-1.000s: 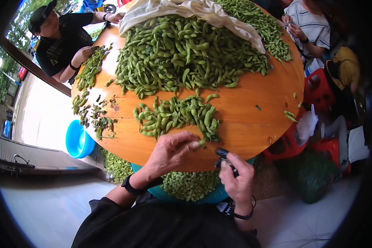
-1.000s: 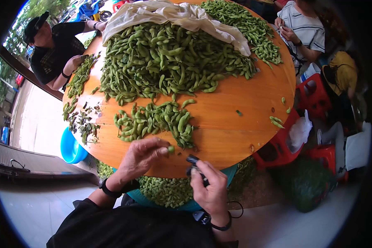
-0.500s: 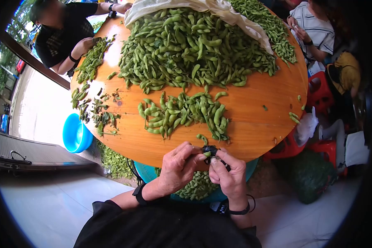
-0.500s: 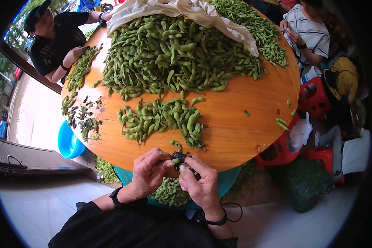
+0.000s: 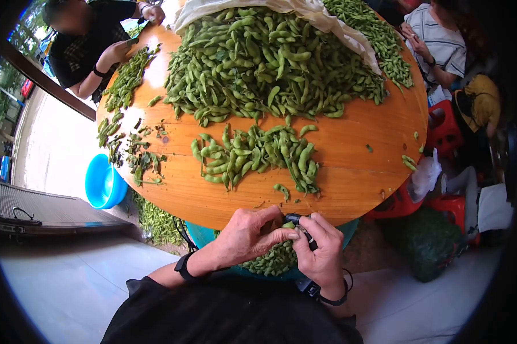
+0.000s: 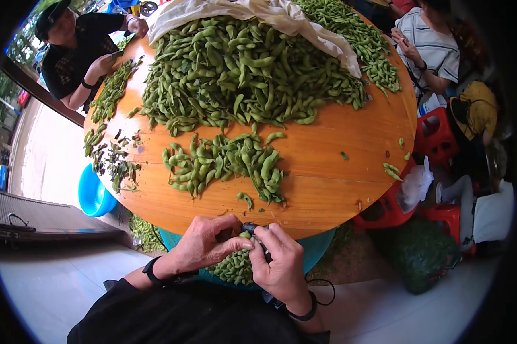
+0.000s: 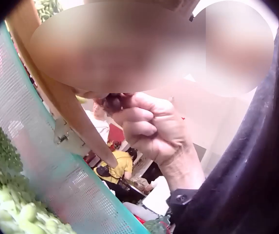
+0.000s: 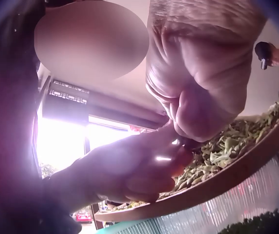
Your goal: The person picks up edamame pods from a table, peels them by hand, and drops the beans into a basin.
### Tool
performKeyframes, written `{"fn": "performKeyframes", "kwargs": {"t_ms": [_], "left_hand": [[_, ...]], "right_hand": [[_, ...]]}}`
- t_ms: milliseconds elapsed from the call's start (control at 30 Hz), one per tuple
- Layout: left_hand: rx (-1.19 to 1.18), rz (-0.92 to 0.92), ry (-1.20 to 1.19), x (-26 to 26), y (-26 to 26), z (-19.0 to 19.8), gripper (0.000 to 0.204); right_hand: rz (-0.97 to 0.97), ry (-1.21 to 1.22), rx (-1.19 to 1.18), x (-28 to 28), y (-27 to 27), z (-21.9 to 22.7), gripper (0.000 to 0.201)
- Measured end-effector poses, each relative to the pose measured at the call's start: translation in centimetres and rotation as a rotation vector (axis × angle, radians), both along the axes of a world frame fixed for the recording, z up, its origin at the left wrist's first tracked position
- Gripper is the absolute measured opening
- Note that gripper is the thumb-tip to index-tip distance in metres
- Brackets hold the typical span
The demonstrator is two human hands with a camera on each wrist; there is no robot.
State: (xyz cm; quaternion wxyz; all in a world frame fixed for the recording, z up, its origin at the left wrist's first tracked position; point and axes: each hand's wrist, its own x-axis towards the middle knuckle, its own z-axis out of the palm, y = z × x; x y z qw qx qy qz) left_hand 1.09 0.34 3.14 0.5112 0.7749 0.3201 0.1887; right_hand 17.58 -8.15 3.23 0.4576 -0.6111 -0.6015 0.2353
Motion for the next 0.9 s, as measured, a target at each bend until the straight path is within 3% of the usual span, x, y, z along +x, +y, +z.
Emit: {"fn": "performKeyframes", "kwargs": {"t_ms": [133,333,400,433,500,600,667,767,800,867,900], "left_hand": [[-0.074,-0.069,-0.077,-0.6,0.4,-0.4,0.031],[0.025,-0.177,-0.029,-1.1,0.3,-0.7,0.027],[-0.257,-0.116,-0.063,-1.0,-0.1,-0.5,0.019],[-0.256,-0.113,-0.061,-0.9,-0.2,-0.5,0.019],[-0.601,0.011,-0.073,-0.6,-0.5,-0.5,0.011],[-0.768,0.076,-0.284,-0.4,-0.9,-1.7,0.012],[-0.786,0.079,-0.331,-0.4,-1.0,-2.2,0.017],[-1.055,0.060,-0.497,-0.5,-1.0,-2.1,0.029],[-1.055,0.058,-0.495,-0.7,-1.2,-1.9,0.029],[-0.707,-0.114,-0.265,-0.9,-1.8,-1.0,0.035],[-0.375,-0.278,-0.115,-1.4,-1.6,-0.8,0.036]], "right_hand": [[0.078,0.008,-0.061,0.2,-0.4,0.7,0.018],[0.028,-0.092,0.000,-0.9,-0.3,0.4,0.019],[-0.001,-0.127,0.029,-1.4,-0.4,0.1,0.020],[-0.029,-0.164,0.060,-1.7,-0.4,0.0,0.022],[-0.049,-0.242,0.080,-2.3,-0.3,-0.4,0.023],[-0.066,-0.316,0.133,-2.7,-0.1,-0.6,0.026],[-0.083,-0.262,0.160,-2.8,0.1,-0.9,0.025],[-0.101,-0.162,0.144,-1.6,-0.1,-0.9,0.021],[-0.102,-0.129,0.137,-1.0,-0.4,-0.6,0.020],[-0.122,-0.106,0.075,1.3,-1.6,0.3,0.018],[-0.143,-0.080,-0.006,2.5,-2.8,0.8,0.016]]}}
